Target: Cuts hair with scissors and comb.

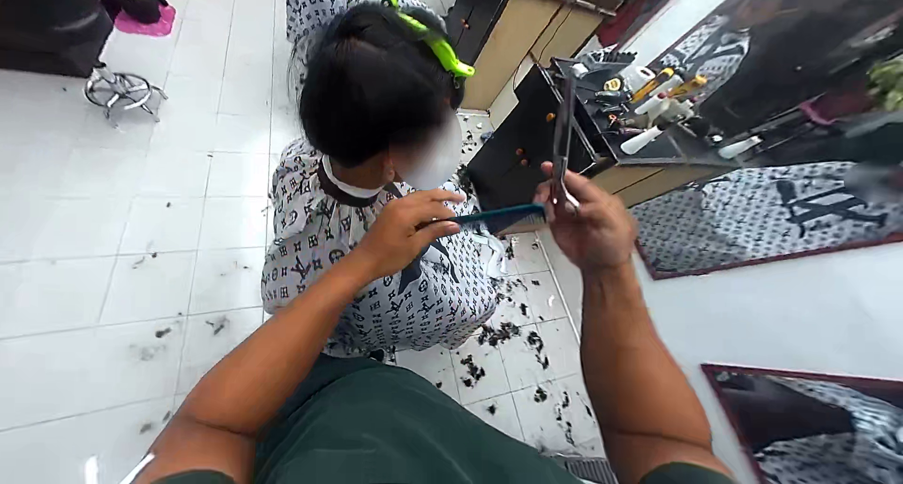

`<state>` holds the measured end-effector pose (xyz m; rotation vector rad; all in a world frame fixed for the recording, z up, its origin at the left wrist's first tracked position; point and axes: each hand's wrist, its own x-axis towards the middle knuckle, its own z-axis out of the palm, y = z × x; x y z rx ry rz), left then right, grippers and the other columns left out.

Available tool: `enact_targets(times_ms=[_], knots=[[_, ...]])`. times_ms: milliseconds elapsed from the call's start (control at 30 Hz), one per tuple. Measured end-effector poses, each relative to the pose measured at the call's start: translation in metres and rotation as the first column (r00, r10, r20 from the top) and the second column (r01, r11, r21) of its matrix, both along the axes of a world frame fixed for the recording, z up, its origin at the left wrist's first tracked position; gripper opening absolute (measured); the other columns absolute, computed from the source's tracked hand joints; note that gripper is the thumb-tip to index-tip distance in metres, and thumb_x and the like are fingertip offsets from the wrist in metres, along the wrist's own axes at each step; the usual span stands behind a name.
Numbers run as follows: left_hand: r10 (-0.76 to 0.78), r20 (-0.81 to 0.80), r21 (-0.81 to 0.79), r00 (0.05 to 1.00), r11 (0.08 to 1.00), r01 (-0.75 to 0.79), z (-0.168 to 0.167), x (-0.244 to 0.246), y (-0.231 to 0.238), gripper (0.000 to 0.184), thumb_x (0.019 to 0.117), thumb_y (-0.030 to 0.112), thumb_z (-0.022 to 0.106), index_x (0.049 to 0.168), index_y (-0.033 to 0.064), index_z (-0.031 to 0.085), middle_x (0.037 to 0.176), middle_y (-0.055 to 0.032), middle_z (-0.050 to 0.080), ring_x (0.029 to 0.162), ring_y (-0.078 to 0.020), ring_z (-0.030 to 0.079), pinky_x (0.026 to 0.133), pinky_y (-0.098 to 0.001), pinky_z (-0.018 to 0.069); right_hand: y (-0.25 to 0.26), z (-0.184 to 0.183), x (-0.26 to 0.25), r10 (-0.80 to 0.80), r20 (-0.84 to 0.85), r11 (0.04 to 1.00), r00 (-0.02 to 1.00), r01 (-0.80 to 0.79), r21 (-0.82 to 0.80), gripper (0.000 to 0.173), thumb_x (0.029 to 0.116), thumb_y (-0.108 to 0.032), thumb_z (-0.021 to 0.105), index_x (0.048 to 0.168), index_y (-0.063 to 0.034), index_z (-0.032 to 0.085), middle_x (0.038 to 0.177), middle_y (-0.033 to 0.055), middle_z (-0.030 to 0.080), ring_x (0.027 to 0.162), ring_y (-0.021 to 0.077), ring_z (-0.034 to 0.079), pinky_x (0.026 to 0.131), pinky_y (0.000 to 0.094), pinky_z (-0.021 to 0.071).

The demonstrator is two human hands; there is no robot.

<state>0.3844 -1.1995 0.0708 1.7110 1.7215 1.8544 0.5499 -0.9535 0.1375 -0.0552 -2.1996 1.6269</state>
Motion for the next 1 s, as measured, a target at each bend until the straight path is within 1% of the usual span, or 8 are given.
enact_targets(times_ms=[100, 167, 233, 333, 433, 567, 733, 1000], knots=[[-0.073, 0.272, 0.022, 0.96, 0.997, 0.07, -0.006, 0.0, 0.016, 0.024, 0.1006, 0.018, 0.063, 0.099, -0.0031, 0.074, 0.157, -0.0152, 0.046, 0.142, -0.0183, 0.049, 0.115, -0.0361, 0.0443, 0.004, 0.04, -0.024, -0.02, 0.17, 0.996, 0.985, 0.005, 0.087, 0.038, 0.1008, -0.02, 0.041, 0.121, -0.0105, 0.072, 0.111, -0.0058, 0.073, 0.092, 0.0013, 0.066, 0.082, 0.0212, 0.0544], [-0.096, 0.354, 0.061, 0.931, 0.995, 0.079, -0.008, -0.005, 0.021, 0.024, 0.1009, 0.019, 0.062, 0.099, -0.0016, 0.073, 0.164, -0.0138, 0.034, 0.151, -0.0187, 0.036, 0.121, -0.0373, 0.0379, 0.01, 0.054, -0.042, -0.001, 0.261, 0.987, 0.965, -0.041, 0.156, 0.044, 0.1019, -0.019, 0.032, 0.114, -0.0094, 0.074, 0.102, -0.0055, 0.073, 0.089, 0.0021, 0.065, 0.08, 0.0231, 0.0543], [-0.088, 0.379, 0.08, 0.921, 0.995, 0.062, -0.01, -0.008, 0.021, 0.024, 0.1011, 0.02, 0.062, 0.099, -0.0009, 0.074, 0.167, -0.0136, 0.03, 0.154, -0.0196, 0.03, 0.123, -0.038, 0.0355, 0.019, 0.062, -0.058, 0.013, 0.334, 0.973, 0.942, -0.089, 0.213, 0.047, 0.1012, -0.017, 0.028, 0.109, -0.0082, 0.074, 0.094, -0.0059, 0.072, 0.083, 0.0016, 0.064, 0.077, 0.0232, 0.054], [-0.062, 0.393, 0.075, 0.918, 0.997, 0.036, -0.011, -0.01, 0.018, 0.021, 0.1003, 0.018, 0.063, 0.098, 0.0001, 0.074, 0.166, -0.0161, 0.029, 0.153, -0.02, 0.032, 0.121, -0.0363, 0.0379, 0.024, 0.072, -0.075, 0.021, 0.404, 0.951, 0.915, -0.143, 0.274, 0.049, 0.1002, -0.015, 0.027, 0.106, -0.0088, 0.075, 0.086, -0.0077, 0.07, 0.077, 0.0004, 0.061, 0.073, 0.0221, 0.0516], [-0.059, 0.397, 0.094, 0.916, 0.995, 0.024, -0.016, -0.01, 0.018, 0.022, 0.0999, 0.019, 0.064, 0.1, -0.0006, 0.074, 0.166, -0.0186, 0.029, 0.152, -0.0217, 0.034, 0.12, -0.0366, 0.0392, 0.023, 0.08, -0.087, 0.046, 0.469, 0.927, 0.882, -0.212, 0.308, 0.05, 0.0988, -0.014, 0.026, 0.107, -0.0083, 0.075, 0.091, -0.0055, 0.071, 0.083, 0.0017, 0.063, 0.079, 0.024, 0.0535], [-0.076, 0.389, 0.132, 0.918, 0.991, 0.026, -0.02, -0.008, 0.018, 0.022, 0.1001, 0.019, 0.064, 0.101, -0.0013, 0.074, 0.166, -0.02, 0.027, 0.153, -0.0237, 0.033, 0.12, -0.0374, 0.0398, 0.016, 0.085, -0.097, 0.014, 0.505, 0.903, 0.863, -0.228, 0.365, 0.05, 0.0978, -0.014, 0.027, 0.104, -0.0111, 0.076, 0.082, -0.0091, 0.067, 0.066, -0.0013, 0.053, 0.063, 0.0192, 0.0442], [-0.082, 0.404, 0.179, 0.911, 0.984, 0.009, -0.022, -0.008, 0.016, 0.022, 0.1002, 0.018, 0.064, 0.1, -0.0018, 0.073, 0.166, -0.0215, 0.026, 0.154, -0.0244, 0.031, 0.121, -0.0375, 0.0392, 0.011, 0.09, -0.104, 0.021, 0.529, 0.895, 0.848, -0.253, 0.369, 0.05, 0.0961, -0.01, 0.026, 0.106, -0.0096, 0.075, 0.081, -0.0082, 0.066, 0.064, -0.0012, 0.051, 0.061, 0.0182, 0.0425], [-0.049, 0.384, 0.187, 0.922, 0.982, -0.026, -0.024, -0.012, 0.014, 0.021, 0.0996, 0.018, 0.065, 0.099, -0.0011, 0.074, 0.164, -0.0217, 0.032, 0.155, -0.0252, 0.028, 0.124, -0.0381, 0.0326, 0.007, 0.092, -0.108, 0.023, 0.558, 0.886, 0.829, -0.276, 0.372, 0.051, 0.0957, -0.009, 0.026, 0.108, -0.0103, 0.076, 0.08, -0.0083, 0.067, 0.062, -0.0011, 0.05, 0.058, 0.018, 0.0406]])
